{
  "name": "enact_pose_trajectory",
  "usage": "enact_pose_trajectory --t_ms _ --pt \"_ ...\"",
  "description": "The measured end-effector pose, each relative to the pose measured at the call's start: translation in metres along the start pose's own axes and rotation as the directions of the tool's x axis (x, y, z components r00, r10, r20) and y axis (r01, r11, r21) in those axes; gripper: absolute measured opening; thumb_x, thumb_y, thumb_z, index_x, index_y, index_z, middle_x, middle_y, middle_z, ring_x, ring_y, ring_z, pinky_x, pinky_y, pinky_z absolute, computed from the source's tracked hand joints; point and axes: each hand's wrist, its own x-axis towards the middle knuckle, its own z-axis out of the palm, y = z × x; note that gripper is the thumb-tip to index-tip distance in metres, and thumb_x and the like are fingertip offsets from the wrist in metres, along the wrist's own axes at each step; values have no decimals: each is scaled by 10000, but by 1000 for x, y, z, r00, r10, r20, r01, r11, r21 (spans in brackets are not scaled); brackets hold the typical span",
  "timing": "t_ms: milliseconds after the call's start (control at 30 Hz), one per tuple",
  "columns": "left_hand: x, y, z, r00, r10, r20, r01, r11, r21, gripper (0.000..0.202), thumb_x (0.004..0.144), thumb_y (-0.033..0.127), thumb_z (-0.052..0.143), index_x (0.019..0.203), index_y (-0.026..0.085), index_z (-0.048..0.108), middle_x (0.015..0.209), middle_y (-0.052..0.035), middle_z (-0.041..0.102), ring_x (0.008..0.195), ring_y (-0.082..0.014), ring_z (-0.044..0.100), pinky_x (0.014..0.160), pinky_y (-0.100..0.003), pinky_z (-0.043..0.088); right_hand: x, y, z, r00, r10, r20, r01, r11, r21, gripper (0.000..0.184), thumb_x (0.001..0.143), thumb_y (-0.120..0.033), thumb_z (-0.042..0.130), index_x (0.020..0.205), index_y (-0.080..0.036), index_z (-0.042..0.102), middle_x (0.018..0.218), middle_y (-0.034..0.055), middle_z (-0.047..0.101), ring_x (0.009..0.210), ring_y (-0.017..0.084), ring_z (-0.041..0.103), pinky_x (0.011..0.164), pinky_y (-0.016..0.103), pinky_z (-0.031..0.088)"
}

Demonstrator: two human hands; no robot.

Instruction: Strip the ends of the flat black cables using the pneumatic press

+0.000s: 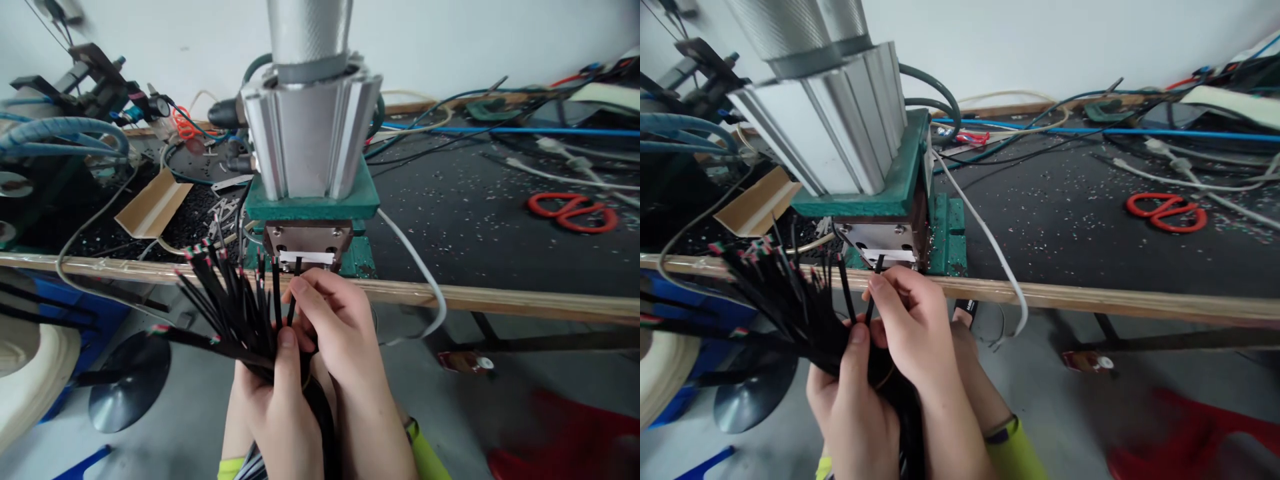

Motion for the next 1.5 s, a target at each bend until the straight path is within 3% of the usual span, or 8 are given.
enact_pose_trajectory --t_ms 133,300,433,633,733,867,1033,1500 --pt "5 -6 -11 999 -30 44 30 999 13 381 871 415 1028 1184 238 902 1118 -59 918 1035 -252 861 929 -323 678 -3 7 -5 994 -73 79 83 988 -131 310 1081 -433 780 875 -204 757 595 -70 516 483 96 465 452 216 333" --pt "6 2 -16 998 -41 -43 37 995 -95 420 748 421 1104 1066 220 919 1055 -46 928 901 -229 881 800 -262 705 -14 11 -3 965 -191 178 230 945 -234 324 1146 -446 730 932 -210 790 666 -45 573 563 113 536 518 238 380" --pt "7 6 -25 998 -33 -55 25 988 -150 427 682 403 1142 996 214 923 995 -37 925 822 -218 882 758 -254 720 -21 9 1 955 -224 196 274 919 -282 331 1146 -436 724 913 -210 792 680 -29 613 589 125 572 538 248 400" --pt "11 9 -28 999 1 -32 -6 988 -156 369 693 347 1138 941 196 910 923 -36 912 764 -214 873 733 -261 720 -19 8 16 987 -125 101 139 979 -148 368 1049 -436 762 762 -208 734 541 -57 517 475 110 473 463 239 339" --pt "9 17 -20 999 52 2 -51 987 -150 325 705 317 1128 900 200 896 868 -17 895 724 -205 861 704 -252 705 -13 7 27 999 -33 -34 33 999 -3 365 944 -432 796 667 -220 689 480 -89 429 390 86 373 391 229 278" --pt "3 27 -5 996 78 39 -72 989 -127 219 798 277 1076 899 215 891 867 11 890 758 -178 869 742 -218 686 -4 0 32 990 42 -136 -32 997 72 357 861 -392 798 579 -222 659 464 -81 438 366 72 358 353 213 238" --pt "-1 29 6 998 64 30 -61 994 -88 174 811 238 1059 896 225 907 890 9 900 793 -185 879 757 -221 693 3 -8 30 982 68 -179 -42 988 145 323 819 -329 776 544 -219 644 460 -97 396 353 44 277 338 200 187" --pt "-2 30 25 996 20 -83 -27 996 -87 333 651 333 1121 861 225 887 882 2 898 645 -173 820 630 -228 684 8 -14 26 978 122 -172 -93 981 167 341 864 -351 761 567 -227 645 482 -87 428 365 51 323 345 207 223"
